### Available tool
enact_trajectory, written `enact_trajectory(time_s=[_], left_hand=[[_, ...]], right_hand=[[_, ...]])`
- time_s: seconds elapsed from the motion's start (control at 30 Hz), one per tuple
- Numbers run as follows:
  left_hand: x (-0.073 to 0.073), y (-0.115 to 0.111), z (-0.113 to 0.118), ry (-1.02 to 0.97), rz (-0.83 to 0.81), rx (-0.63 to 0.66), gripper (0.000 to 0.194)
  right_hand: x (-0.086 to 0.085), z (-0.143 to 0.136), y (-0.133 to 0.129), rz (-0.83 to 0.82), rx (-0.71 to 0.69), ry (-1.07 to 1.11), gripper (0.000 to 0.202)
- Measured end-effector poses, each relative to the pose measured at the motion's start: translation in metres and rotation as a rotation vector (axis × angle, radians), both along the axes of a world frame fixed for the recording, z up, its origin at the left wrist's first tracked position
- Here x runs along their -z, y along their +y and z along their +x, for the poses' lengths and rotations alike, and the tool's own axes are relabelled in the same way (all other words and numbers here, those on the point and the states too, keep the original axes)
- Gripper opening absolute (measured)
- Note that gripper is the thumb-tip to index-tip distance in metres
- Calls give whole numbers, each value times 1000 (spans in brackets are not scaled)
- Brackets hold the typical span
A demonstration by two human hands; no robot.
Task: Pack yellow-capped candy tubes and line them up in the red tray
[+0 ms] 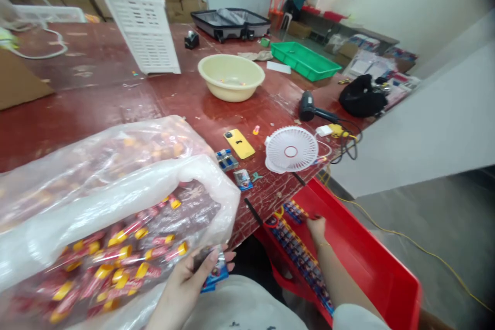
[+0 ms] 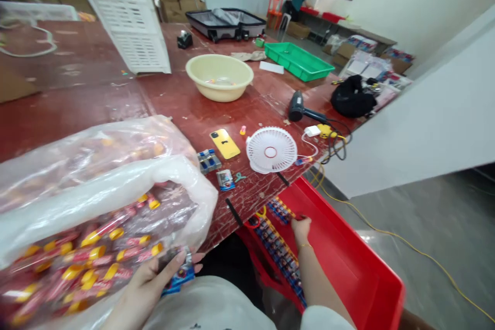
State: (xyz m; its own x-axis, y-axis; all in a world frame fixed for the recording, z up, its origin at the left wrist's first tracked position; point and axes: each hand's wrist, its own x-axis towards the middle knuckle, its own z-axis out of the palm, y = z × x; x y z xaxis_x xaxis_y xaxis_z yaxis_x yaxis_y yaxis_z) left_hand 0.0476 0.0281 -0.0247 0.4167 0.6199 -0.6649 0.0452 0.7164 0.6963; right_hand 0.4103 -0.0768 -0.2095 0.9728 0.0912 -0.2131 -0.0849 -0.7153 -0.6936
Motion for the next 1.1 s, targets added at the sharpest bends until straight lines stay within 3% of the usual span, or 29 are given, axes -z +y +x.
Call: enact_trajectory(time_s=[0.1,0.17,0.2,0.27,0.3,0.37,0.47,0.53,0.63,0.77,0.97,1.1], left_hand=[[1,3,-16,-8,91,-110,25],[2,4,-31,5,120,-222,23],[2,4,-40,25,138,-282,23],[0,5,-58,86,173,-378,24],[-1,5,-67,113,183,-416,25],[-5,6,-84,132,173,-482,30],[-9,6,-102,99,138,-569,32],[-7,5,-109,69,136,-625,31],[0,3,-111,18,144,-655,28],[8,5,-106,32,203,-558,27],[11,9,-98,6,275,-515,26],[6,9,-92,28,304,-486,21]], right_hand=[[-30,-34,7,118,-117,-133,36],[-56,-74,23,262,-302,-211,32],[-71,-100,34,348,-448,-236,26],[-102,-159,62,596,-952,-276,14],[-116,-190,78,642,-1203,-231,12],[-137,-247,111,571,-1566,-133,21],[-148,-305,152,203,-1803,-69,25],[-146,-323,171,28,-1860,-40,20],[-140,-332,185,-85,-1872,-7,16],[-136,-331,187,-139,-1894,85,9],[-133,-320,169,110,-1884,248,23],[-148,-289,167,366,-1692,289,15]])
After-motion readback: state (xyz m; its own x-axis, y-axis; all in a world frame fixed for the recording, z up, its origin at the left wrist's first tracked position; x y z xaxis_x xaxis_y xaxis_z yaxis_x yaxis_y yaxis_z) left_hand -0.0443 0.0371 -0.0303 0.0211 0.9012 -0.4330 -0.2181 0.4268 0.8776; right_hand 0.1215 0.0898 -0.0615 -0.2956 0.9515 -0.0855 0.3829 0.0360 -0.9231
